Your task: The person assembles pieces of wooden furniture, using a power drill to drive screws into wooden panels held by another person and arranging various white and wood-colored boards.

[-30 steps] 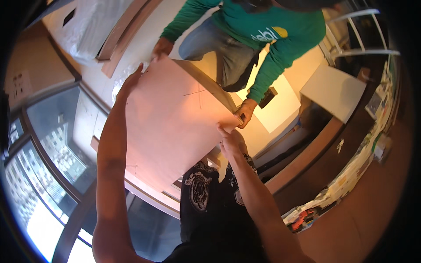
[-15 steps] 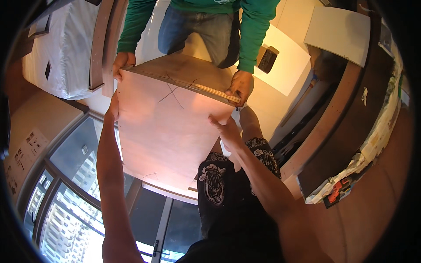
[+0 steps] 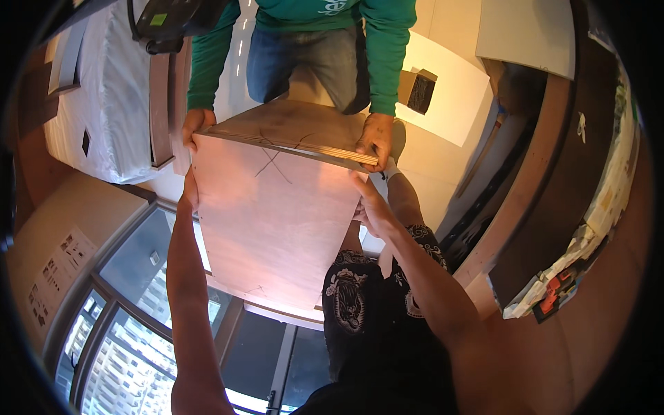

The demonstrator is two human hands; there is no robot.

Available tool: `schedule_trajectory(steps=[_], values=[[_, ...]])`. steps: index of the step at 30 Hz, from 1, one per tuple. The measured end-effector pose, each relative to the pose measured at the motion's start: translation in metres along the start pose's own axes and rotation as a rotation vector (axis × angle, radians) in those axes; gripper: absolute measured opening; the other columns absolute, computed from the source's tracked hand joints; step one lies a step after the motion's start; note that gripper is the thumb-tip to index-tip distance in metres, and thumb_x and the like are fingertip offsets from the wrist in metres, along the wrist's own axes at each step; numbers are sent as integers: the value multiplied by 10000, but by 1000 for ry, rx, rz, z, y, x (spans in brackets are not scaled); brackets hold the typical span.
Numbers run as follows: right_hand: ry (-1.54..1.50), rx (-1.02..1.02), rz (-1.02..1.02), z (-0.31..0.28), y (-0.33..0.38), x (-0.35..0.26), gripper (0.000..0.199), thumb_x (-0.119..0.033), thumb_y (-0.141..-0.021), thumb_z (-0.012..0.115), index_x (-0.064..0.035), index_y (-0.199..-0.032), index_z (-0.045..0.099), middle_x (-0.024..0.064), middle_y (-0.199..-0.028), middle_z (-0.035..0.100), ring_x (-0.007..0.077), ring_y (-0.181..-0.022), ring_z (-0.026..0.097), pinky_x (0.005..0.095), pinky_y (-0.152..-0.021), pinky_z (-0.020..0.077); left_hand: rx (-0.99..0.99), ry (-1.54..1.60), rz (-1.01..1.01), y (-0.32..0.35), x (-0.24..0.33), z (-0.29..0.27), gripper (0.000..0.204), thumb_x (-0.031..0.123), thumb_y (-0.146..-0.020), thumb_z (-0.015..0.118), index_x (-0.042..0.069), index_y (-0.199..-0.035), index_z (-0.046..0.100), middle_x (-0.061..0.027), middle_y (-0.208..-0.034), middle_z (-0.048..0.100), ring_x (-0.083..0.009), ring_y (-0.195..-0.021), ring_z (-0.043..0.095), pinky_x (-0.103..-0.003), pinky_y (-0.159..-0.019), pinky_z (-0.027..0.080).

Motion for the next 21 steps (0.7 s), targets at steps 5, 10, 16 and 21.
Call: schedule_trajectory(steps=[5,10,16,21], values=[[327,114,-283,8,0,-7,840,-376,-903,768,-73,-1530,298,149,-1313,572,167,-1171,566,342,-902,493,18,-26,29,-3,-6,-12,661,569,-1043,367,84,-1489,423,-95,-1300,611,-209,-1160,615,-368,-1002,504],[355,107,-371,0,-6,-9,742,-289,-901,778,-79,-1492,382,114,-1283,580,142,-1084,569,279,-836,464,86,-104,64,-1,-3,-9,646,556,-1039,366,79,-1468,444,-97,-1303,614,-218,-1165,613,-369,-1008,497],[-217,18,-203,0,-8,-23,568,-515,-950,668,-59,-1272,570,38,-1097,663,118,-950,621,315,-818,488,89,-84,35,8,3,2,651,543,-1040,362,62,-1473,435,-105,-1315,612,-223,-1165,614,-369,-1010,493],[-336,174,-166,-1,-18,-35,519,-535,-971,624,-69,-1198,596,61,-1042,684,153,-925,647,318,-816,505,62,-74,65,5,2,-5,652,540,-1045,352,58,-1477,428,-111,-1326,606,-226,-1167,614,-369,-1011,493]])
Point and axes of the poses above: each hand's wrist, its own y-axis away from the middle knuckle, its own z-axis out of the palm, x = y × z, the point moved 5 cm from there along -y, towards the middle knuckle
